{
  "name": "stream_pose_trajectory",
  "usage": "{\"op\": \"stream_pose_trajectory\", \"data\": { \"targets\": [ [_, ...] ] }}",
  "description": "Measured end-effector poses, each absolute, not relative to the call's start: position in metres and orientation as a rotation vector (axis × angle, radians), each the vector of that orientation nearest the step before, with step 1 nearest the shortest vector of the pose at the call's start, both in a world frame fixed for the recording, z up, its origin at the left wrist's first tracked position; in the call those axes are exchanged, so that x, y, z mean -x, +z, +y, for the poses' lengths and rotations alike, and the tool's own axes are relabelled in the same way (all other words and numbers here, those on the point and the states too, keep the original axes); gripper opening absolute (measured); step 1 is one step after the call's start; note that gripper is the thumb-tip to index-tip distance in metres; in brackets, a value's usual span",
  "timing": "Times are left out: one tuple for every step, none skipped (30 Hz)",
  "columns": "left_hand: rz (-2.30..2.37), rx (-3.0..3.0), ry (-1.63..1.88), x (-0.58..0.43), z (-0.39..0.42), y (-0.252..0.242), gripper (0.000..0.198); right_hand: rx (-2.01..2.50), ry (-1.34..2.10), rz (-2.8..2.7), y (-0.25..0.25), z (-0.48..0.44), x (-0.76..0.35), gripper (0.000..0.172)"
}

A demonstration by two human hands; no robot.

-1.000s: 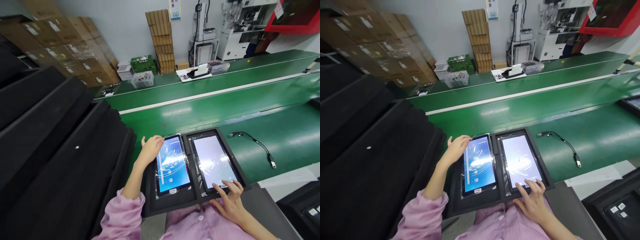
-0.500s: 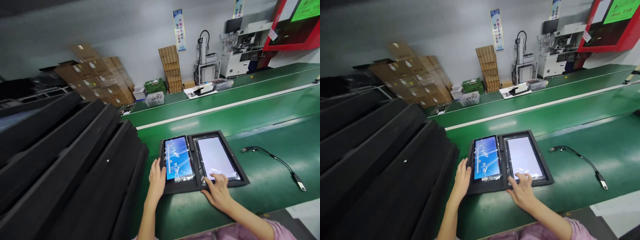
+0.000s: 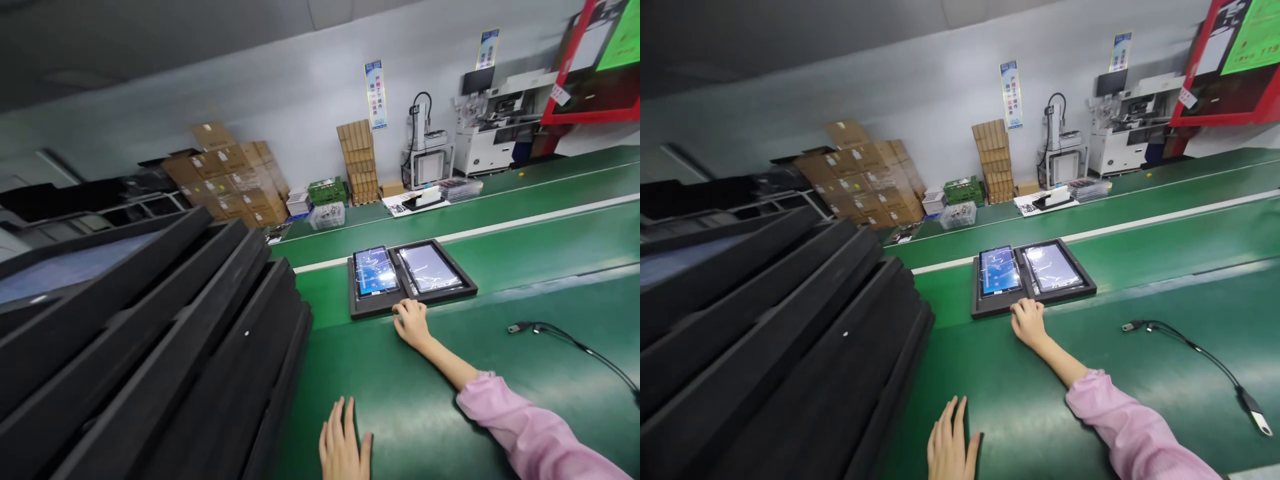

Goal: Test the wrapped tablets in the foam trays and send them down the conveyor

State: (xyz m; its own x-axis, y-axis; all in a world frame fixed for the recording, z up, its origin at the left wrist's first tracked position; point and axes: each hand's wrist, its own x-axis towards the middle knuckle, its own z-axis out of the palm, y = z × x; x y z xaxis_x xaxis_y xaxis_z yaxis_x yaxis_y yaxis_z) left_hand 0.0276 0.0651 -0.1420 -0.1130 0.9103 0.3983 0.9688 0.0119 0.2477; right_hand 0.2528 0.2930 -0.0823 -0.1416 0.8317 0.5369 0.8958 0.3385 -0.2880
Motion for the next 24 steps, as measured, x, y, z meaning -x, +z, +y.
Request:
{"op": "stream_pose_trajectory", "data": {
  "targets": [
    [-2.149,1.988,-0.651,-0.028,0.066,-0.141,0.052,1.56,-0.124,-1.939,-0.082,0.301,-0.262,0.024],
    [-2.16,1.975,-0.6,-0.028,0.068,-0.139,0.05,1.624,-0.117,-1.883,-0.08,0.312,-0.273,0.028],
    [-2.169,1.966,-0.556,-0.028,0.069,-0.138,0.049,1.693,-0.111,-1.822,-0.076,0.325,-0.287,0.031],
    [-2.172,1.961,-0.523,-0.028,0.07,-0.137,0.048,1.761,-0.105,-1.76,-0.072,0.34,-0.302,0.034],
    [-2.172,1.957,-0.501,-0.028,0.071,-0.137,0.047,1.821,-0.099,-1.704,-0.068,0.354,-0.318,0.036],
    [-2.17,1.953,-0.488,-0.028,0.071,-0.138,0.046,1.868,-0.091,-1.66,-0.063,0.367,-0.334,0.037],
    [-2.17,1.947,-0.481,-0.028,0.071,-0.14,0.046,1.9,-0.082,-1.628,-0.059,0.379,-0.349,0.037],
    [-2.177,1.938,-0.474,-0.027,0.071,-0.142,0.046,1.918,-0.073,-1.606,-0.056,0.389,-0.364,0.037],
    [-2.191,1.927,-0.47,-0.027,0.072,-0.143,0.046,1.925,-0.064,-1.59,-0.053,0.395,-0.377,0.037],
    [-2.214,1.916,-0.47,-0.026,0.074,-0.143,0.046,1.924,-0.056,-1.576,-0.052,0.399,-0.389,0.037],
    [-2.244,1.91,-0.476,-0.026,0.08,-0.142,0.048,1.917,-0.05,-1.561,-0.052,0.4,-0.4,0.036],
    [-2.282,1.915,-0.488,-0.026,0.089,-0.138,0.049,1.905,-0.043,-1.548,-0.053,0.399,-0.41,0.034],
    [-2.332,1.929,-0.506,-0.027,0.102,-0.132,0.051,1.89,-0.038,-1.535,-0.056,0.396,-0.418,0.033],
    [-2.399,1.943,-0.53,-0.03,0.119,-0.124,0.053,1.872,-0.034,-1.524,-0.059,0.391,-0.425,0.033],
    [-2.472,1.966,-0.553,-0.033,0.14,-0.115,0.054,1.854,-0.033,-1.513,-0.062,0.387,-0.43,0.033],
    [-2.573,1.956,-0.578,-0.038,0.165,-0.105,0.054,1.836,-0.036,-1.502,-0.066,0.383,-0.435,0.035],
    [-2.681,1.927,-0.604,-0.043,0.194,-0.095,0.054,1.818,-0.042,-1.488,-0.07,0.379,-0.438,0.036],
    [-2.703,1.923,-0.623,-0.049,0.224,-0.086,0.055,1.8,-0.05,-1.473,-0.074,0.377,-0.44,0.037],
    [-2.707,1.923,-0.641,-0.056,0.256,-0.077,0.057,1.783,-0.061,-1.458,-0.077,0.376,-0.441,0.037],
    [-2.704,1.93,-0.661,-0.063,0.289,-0.069,0.059,1.764,-0.071,-1.444,-0.08,0.377,-0.442,0.036],
    [-2.687,1.948,-0.683,-0.07,0.321,-0.062,0.06,1.746,-0.081,-1.429,-0.083,0.378,-0.443,0.035],
    [-2.654,1.982,-0.705,-0.078,0.352,-0.055,0.061,1.727,-0.092,-1.413,-0.085,0.38,-0.444,0.033],
    [-2.6,2.037,-0.726,-0.086,0.383,-0.049,0.061,1.709,-0.104,-1.391,-0.087,0.382,-0.445,0.033],
    [-2.539,2.103,-0.741,-0.093,0.412,-0.042,0.06,1.692,-0.118,-1.361,-0.088,0.384,-0.447,0.034]
  ]
}}
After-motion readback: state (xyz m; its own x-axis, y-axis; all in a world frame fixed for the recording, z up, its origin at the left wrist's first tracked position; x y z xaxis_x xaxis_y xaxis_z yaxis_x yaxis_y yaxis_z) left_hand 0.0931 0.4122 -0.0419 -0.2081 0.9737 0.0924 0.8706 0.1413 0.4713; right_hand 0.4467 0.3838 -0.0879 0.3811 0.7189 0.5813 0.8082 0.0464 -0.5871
